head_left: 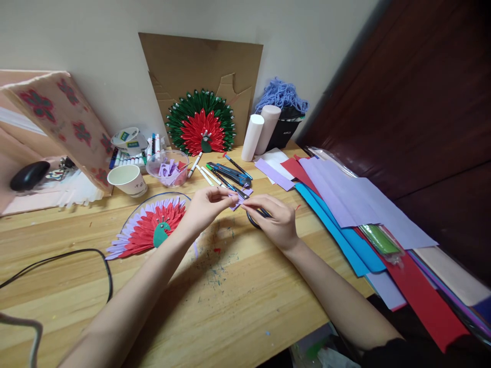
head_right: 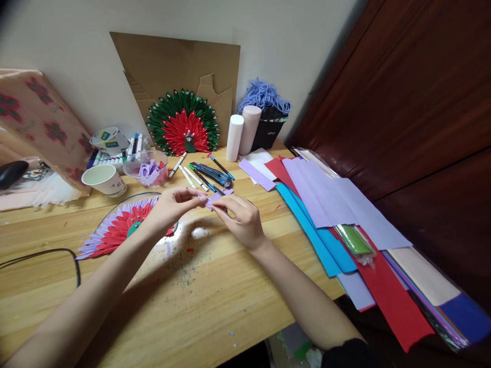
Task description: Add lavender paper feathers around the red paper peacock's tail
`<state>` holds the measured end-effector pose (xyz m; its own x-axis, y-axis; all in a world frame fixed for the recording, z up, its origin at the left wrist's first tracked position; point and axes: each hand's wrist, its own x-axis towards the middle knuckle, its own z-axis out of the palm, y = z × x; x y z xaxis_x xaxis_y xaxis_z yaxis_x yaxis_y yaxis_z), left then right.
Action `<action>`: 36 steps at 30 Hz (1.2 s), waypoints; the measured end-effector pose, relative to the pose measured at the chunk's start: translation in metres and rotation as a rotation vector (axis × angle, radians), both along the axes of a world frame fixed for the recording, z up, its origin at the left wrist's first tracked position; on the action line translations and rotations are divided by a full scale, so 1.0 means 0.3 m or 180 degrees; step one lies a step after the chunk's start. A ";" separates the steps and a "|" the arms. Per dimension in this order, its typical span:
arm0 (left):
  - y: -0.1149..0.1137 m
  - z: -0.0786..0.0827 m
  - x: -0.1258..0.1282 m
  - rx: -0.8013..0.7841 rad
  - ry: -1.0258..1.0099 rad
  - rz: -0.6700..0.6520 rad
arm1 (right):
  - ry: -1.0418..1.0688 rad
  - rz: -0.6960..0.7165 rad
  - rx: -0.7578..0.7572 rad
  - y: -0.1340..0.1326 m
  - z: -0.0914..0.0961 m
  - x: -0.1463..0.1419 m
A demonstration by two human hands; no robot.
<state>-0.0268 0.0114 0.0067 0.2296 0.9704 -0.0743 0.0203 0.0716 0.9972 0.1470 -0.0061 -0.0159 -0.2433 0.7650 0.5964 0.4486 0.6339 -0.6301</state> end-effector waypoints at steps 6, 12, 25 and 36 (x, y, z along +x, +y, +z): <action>-0.003 0.005 0.000 0.0019 0.0103 -0.0031 | 0.0242 0.0116 0.0082 0.009 -0.005 0.002; -0.003 0.001 -0.003 0.0014 0.0090 -0.0079 | 0.0584 0.0067 -0.0216 0.011 0.006 -0.008; -0.007 0.006 0.007 0.0008 -0.0034 0.0098 | 0.0778 -0.0190 -0.0312 0.005 -0.013 -0.017; -0.003 -0.012 0.000 -0.0060 0.0236 -0.0270 | 0.0674 -0.0136 -0.0130 -0.007 -0.010 -0.020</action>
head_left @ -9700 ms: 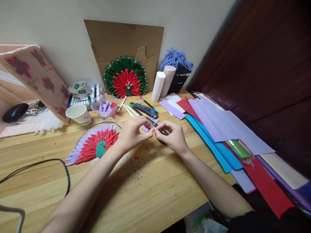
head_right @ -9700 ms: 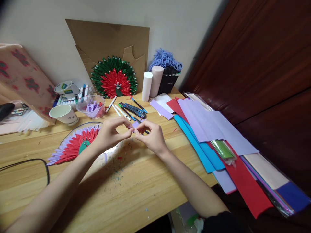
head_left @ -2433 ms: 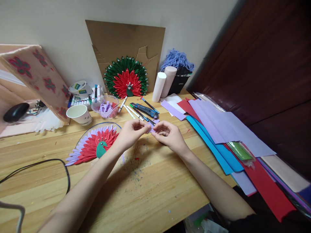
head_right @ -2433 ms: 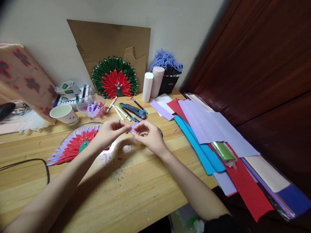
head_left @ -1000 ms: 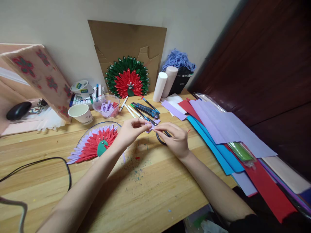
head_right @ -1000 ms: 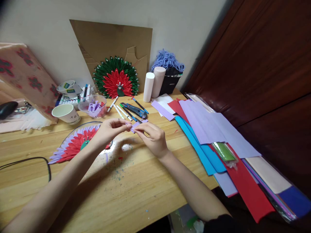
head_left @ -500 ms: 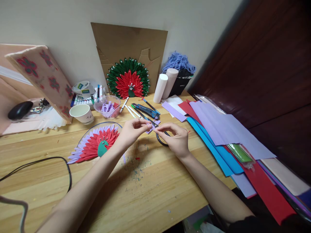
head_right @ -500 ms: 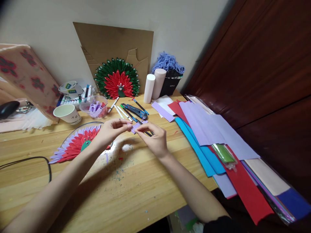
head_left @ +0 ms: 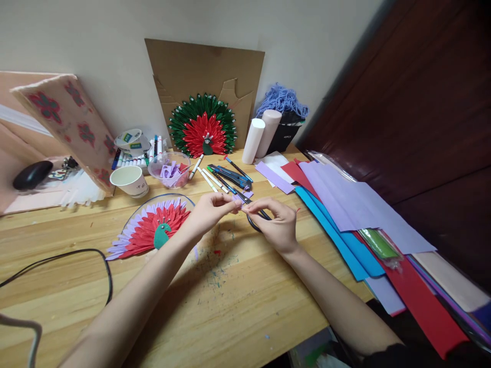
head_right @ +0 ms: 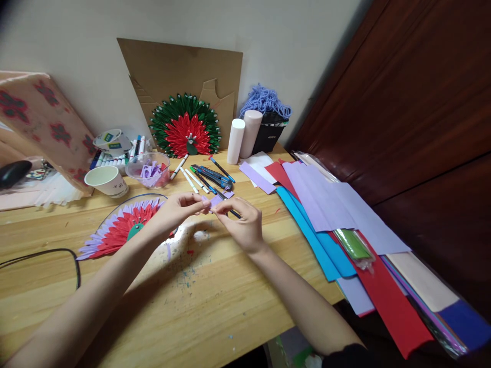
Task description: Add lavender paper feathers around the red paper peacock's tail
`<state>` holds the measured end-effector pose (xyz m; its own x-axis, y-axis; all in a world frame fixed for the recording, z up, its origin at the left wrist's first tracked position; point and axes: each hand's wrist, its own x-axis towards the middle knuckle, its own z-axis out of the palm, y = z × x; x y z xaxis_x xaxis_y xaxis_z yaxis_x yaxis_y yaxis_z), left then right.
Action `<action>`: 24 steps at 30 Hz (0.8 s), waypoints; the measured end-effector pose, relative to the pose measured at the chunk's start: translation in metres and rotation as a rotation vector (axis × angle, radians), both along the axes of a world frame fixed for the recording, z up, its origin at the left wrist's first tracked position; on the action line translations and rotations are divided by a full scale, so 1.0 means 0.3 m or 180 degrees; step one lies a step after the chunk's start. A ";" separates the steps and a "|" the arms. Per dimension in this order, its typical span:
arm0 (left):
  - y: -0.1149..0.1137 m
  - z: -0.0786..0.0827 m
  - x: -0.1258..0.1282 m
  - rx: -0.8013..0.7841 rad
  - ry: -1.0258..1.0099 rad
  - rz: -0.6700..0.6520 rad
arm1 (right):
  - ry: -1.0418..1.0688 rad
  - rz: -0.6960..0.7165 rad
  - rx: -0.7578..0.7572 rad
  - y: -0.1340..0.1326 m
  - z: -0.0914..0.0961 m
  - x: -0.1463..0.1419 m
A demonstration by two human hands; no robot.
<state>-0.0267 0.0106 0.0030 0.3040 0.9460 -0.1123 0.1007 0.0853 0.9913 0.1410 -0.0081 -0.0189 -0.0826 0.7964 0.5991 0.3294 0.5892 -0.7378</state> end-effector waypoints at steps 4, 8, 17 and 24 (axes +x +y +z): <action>0.003 0.000 0.001 0.0120 0.0130 0.0060 | -0.0206 -0.0037 0.0140 -0.001 -0.003 0.002; -0.002 0.019 -0.007 0.0265 0.0209 0.0186 | -0.0334 -0.0040 0.0216 -0.002 -0.015 -0.008; -0.150 0.050 -0.192 -0.0127 -0.0081 0.0656 | -0.0351 0.0663 0.0268 -0.018 0.011 -0.149; -0.326 0.056 -0.456 -0.0008 0.0112 0.1456 | -0.0456 0.1683 0.0561 -0.050 0.055 -0.449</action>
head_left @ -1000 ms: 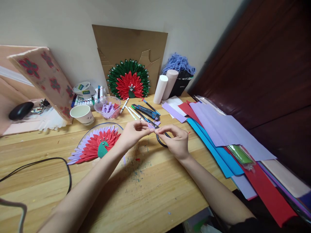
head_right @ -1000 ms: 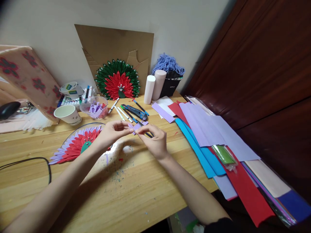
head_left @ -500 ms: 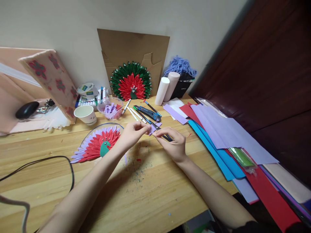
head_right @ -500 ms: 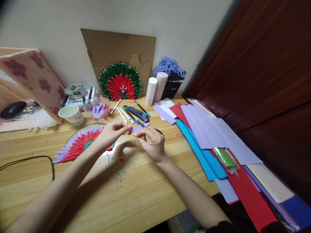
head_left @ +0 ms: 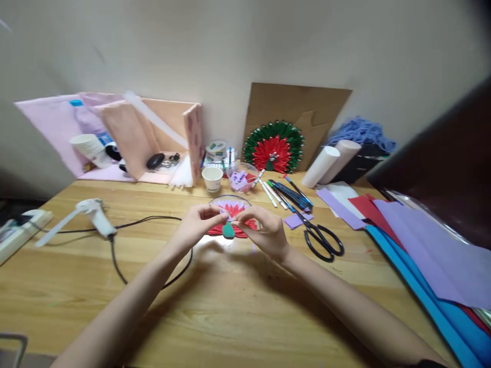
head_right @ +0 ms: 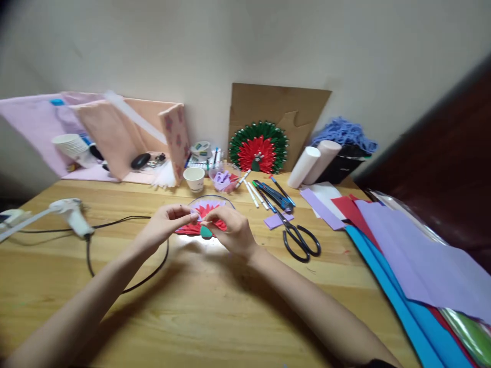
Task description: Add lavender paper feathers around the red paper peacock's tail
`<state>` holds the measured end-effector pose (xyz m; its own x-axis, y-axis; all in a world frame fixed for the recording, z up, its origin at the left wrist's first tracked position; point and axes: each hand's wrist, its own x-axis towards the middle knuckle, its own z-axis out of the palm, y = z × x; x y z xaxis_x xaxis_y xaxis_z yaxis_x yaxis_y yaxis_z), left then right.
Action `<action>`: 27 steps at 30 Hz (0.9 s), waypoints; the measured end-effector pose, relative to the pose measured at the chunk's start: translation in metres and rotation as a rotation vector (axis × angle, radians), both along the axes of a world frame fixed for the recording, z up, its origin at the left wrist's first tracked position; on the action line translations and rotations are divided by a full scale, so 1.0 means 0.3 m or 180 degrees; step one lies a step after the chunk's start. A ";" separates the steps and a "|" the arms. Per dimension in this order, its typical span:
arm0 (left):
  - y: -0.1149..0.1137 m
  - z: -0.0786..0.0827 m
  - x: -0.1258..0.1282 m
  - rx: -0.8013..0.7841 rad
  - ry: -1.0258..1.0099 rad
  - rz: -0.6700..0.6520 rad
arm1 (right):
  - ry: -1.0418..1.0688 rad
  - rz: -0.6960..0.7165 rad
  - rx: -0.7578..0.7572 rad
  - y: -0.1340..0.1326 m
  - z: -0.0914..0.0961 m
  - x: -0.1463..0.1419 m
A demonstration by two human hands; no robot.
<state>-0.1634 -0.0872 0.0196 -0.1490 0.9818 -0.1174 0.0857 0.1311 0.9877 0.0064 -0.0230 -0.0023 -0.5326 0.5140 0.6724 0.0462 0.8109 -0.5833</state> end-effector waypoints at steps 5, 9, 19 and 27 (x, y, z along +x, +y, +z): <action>-0.147 0.006 -0.185 0.0220 0.0089 0.0793 | -0.0128 0.0510 -0.0623 -0.049 0.004 -0.242; -0.249 -0.010 -0.318 0.0276 0.0185 0.1205 | -0.0286 0.0847 -0.1793 -0.101 -0.001 -0.406; -0.371 -0.064 -0.458 0.0206 0.0153 0.1488 | -0.0601 0.1353 -0.2286 -0.180 -0.049 -0.620; -0.388 -0.087 -0.490 0.0188 0.0110 0.1427 | -0.0715 0.1115 -0.0570 -0.191 -0.066 -0.616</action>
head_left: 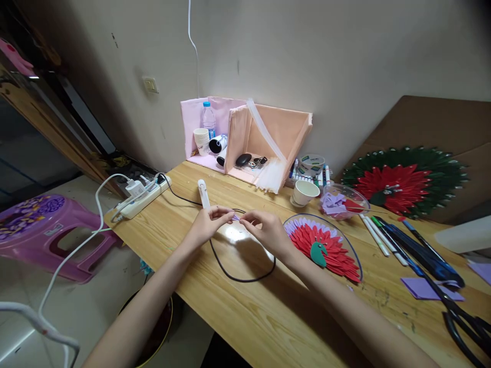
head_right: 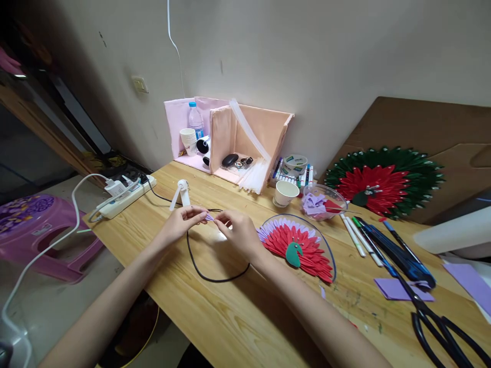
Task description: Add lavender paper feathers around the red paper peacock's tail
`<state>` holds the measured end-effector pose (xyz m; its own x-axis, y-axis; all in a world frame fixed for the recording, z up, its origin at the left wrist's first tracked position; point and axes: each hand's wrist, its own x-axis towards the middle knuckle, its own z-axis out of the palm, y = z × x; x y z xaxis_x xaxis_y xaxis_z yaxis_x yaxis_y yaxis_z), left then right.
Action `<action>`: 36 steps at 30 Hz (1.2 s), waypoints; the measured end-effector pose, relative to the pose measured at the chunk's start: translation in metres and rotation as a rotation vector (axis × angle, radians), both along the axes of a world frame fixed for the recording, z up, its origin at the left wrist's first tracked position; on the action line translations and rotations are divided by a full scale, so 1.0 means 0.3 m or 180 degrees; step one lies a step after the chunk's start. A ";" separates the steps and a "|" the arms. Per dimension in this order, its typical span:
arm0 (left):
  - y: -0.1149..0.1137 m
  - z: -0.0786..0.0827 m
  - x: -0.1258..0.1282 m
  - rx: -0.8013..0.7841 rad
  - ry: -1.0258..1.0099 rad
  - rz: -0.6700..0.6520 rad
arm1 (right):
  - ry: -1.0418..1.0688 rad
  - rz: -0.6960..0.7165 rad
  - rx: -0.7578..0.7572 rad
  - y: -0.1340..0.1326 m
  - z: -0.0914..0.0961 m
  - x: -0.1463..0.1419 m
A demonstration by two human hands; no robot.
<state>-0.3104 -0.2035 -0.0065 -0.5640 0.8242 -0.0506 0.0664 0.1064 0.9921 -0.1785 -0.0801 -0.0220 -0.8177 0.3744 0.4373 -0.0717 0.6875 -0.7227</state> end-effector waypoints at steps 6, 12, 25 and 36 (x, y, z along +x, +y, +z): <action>-0.018 -0.026 -0.021 -0.0854 -0.0852 -0.0041 | 0.0294 0.0291 0.1977 0.015 -0.003 0.008; -0.043 -0.010 -0.006 -0.0933 -0.0850 -0.0419 | 0.0513 0.0798 0.2121 0.021 0.013 0.007; -0.174 -0.067 -0.128 -0.0600 0.0117 0.0256 | -0.0435 -0.0400 0.0670 -0.051 -0.097 -0.249; -0.249 -0.165 -0.215 -0.1218 0.1880 0.1646 | -0.0734 -0.0688 0.0464 -0.166 -0.106 -0.487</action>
